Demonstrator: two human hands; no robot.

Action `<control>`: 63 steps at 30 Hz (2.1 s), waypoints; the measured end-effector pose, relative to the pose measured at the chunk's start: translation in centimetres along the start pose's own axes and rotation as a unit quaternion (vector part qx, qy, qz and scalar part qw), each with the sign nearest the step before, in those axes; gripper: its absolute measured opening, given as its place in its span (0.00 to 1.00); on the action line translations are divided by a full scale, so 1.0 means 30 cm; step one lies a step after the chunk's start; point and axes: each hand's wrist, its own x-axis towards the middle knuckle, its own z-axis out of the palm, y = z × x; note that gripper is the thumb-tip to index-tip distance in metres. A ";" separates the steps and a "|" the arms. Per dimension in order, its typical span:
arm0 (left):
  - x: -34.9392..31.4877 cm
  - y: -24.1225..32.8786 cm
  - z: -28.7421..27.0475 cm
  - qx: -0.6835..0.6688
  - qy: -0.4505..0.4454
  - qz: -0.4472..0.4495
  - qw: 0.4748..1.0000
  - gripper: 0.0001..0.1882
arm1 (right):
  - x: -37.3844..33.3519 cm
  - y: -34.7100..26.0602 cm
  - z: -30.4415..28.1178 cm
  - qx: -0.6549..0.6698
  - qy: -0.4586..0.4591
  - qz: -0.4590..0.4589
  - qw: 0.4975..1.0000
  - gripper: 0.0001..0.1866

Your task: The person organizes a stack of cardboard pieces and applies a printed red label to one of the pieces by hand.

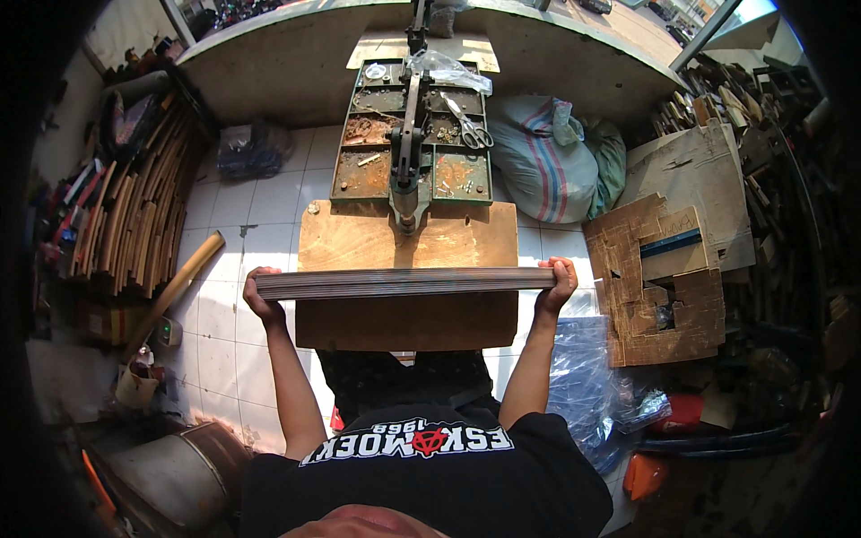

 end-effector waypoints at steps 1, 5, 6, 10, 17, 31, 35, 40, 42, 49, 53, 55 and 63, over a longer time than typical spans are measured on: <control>-0.001 0.000 0.000 -0.004 0.002 -0.002 1.000 0.24 | 0.000 0.000 0.001 0.003 0.000 0.001 1.000 0.10; -0.001 -0.009 -0.015 -0.001 -0.020 -0.001 1.000 0.23 | 0.002 0.005 -0.004 0.001 -0.001 -0.001 1.000 0.10; -0.002 -0.006 -0.013 0.001 -0.022 0.000 1.000 0.23 | 0.001 0.003 -0.003 -0.002 0.000 0.000 1.000 0.10; -0.003 0.006 0.005 0.001 -0.004 0.003 1.000 0.24 | 0.000 0.001 -0.002 -0.002 0.000 -0.001 1.000 0.10; -0.004 0.001 -0.001 -0.006 0.002 -0.001 1.000 0.24 | 0.000 0.003 -0.008 -0.024 -0.001 0.000 1.000 0.12; -0.004 0.005 -0.003 0.000 -0.017 0.000 1.000 0.24 | 0.007 0.021 -0.029 -0.031 -0.007 0.000 1.000 0.13; -0.006 0.009 0.002 -0.006 -0.006 0.002 1.000 0.24 | 0.001 0.014 -0.015 -0.045 -0.005 -0.006 0.999 0.13; -0.005 0.010 -0.006 0.010 -0.023 0.003 1.000 0.24 | 0.003 0.010 -0.015 -0.042 -0.009 -0.007 0.999 0.13; -0.005 0.007 -0.007 0.010 -0.023 0.004 1.000 0.24 | 0.003 0.011 -0.017 -0.037 -0.009 -0.008 0.999 0.13; -0.004 0.000 -0.009 -0.005 -0.016 -0.007 1.000 0.23 | 0.005 0.011 -0.015 -0.030 -0.009 0.003 0.999 0.14; -0.003 0.001 -0.003 -0.009 -0.010 0.000 1.000 0.23 | 0.007 0.014 -0.021 -0.030 -0.005 0.008 1.000 0.14; -0.003 0.003 0.004 -0.010 -0.006 0.003 1.000 0.23 | 0.011 0.018 -0.025 -0.031 -0.005 0.003 1.000 0.14; -0.008 0.006 0.001 -0.009 -0.003 -0.007 1.000 0.24 | 0.007 0.017 -0.022 -0.013 -0.006 -0.012 1.000 0.11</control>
